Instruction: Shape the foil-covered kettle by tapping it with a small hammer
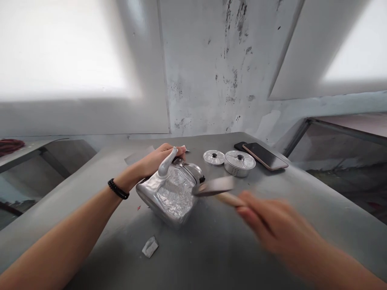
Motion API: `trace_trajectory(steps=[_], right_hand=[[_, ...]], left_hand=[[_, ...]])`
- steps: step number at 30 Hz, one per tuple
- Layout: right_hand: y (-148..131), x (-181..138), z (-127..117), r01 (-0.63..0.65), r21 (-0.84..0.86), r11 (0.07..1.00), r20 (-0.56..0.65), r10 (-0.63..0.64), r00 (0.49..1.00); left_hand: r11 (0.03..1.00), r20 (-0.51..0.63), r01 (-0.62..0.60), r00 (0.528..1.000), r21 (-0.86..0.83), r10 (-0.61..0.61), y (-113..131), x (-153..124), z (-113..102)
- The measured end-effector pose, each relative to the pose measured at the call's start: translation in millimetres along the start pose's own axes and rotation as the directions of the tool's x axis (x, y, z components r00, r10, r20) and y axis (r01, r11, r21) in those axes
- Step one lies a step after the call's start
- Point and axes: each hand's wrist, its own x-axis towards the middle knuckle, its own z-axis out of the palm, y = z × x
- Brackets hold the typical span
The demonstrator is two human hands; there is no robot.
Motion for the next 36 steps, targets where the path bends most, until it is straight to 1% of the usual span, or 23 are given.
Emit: trace_trajectory(steps=[3, 5, 9, 11, 13, 15, 18, 20, 23, 24, 26, 28, 29, 31, 34, 36], right_hand=[[-3.0, 2.3, 3.7, 0.091, -0.15, 0.985, 0.046, -0.085, 0.995], [-4.8, 2.0, 1.4, 0.101, -0.153, 0.983, 0.03, -0.098, 0.995], [-4.4, -1.8, -5.5, 0.071, -0.065, 0.995, -0.075, -0.076, 0.994], [-3.8, -2.1, -4.1, 0.083, -0.091, 0.992, -0.065, -0.089, 0.994], [-4.3, -0.6, 0.3, 0.118, -0.16, 0.98, -0.007, -0.121, 0.993], [-5.4, 2.0, 4.6, 0.152, -0.229, 0.962, 0.016, -0.152, 0.988], [-5.5, 4.7, 4.6, 0.167, -0.262, 0.951, -0.019, -0.178, 0.984], [-3.6, 4.7, 0.8, 0.16, -0.237, 0.958, -0.063, -0.179, 0.982], [1.1, 3.0, -4.2, 0.13, -0.155, 0.979, -0.162, -0.155, 0.975], [2.8, 2.6, -4.4, 0.132, -0.126, 0.983, -0.173, -0.153, 0.973], [5.5, 2.6, -2.3, 0.165, -0.12, 0.979, -0.13, -0.18, 0.975], [6.8, 3.6, 0.7, 0.2, -0.17, 0.965, -0.046, -0.211, 0.976], [6.8, 4.2, 1.6, 0.21, -0.204, 0.956, -0.023, -0.219, 0.976], [6.0, 5.1, 0.9, 0.21, -0.23, 0.95, -0.047, -0.226, 0.973], [4.4, 5.1, -2.8, 0.19, -0.156, 0.969, -0.137, -0.211, 0.968], [4.0, 4.9, -2.8, 0.188, -0.131, 0.973, -0.142, -0.206, 0.968]], left_hand=[[1.0, 0.002, 0.002, 1.0, -0.024, -0.002, -3.5, 2.6, -0.9], [1.0, 0.004, -0.005, 1.0, -0.031, 0.006, -3.1, 2.9, -0.4], [1.0, -0.004, -0.007, 1.0, -0.005, 0.007, -1.9, 1.3, -0.1], [1.0, 0.0, -0.013, 1.0, 0.019, 0.013, -3.5, 1.3, -1.1], [1.0, 0.003, -0.01, 1.0, 0.02, 0.01, -6.3, 2.5, -2.3], [1.0, 0.0, -0.005, 1.0, 0.014, 0.005, -9.0, 4.3, -3.4], [1.0, -0.002, -0.008, 1.0, 0.016, 0.008, -10.7, 5.6, -4.1], [1.0, -0.008, -0.01, 1.0, 0.019, 0.01, -10.1, 5.0, -4.1], [1.0, -0.01, -0.019, 1.0, 0.02, 0.019, -8.7, 3.6, -3.7], [0.999, -0.002, -0.027, 1.0, 0.017, 0.027, -8.5, 3.4, -3.6], [0.999, 0.011, -0.041, 0.999, 0.014, 0.041, -8.5, 3.6, -3.4], [0.999, 0.011, -0.035, 0.999, 0.012, 0.035, -9.1, 4.3, -3.1], [1.0, 0.003, -0.026, 1.0, 0.01, 0.026, -9.5, 4.8, -3.0], [1.0, -0.011, -0.01, 1.0, 0.006, 0.011, -10.4, 5.5, -2.9], [1.0, -0.013, -0.012, 1.0, 0.01, 0.012, -11.8, 6.0, -3.2], [1.0, -0.002, -0.014, 1.0, 0.02, 0.014, -12.6, 6.1, -3.6]])
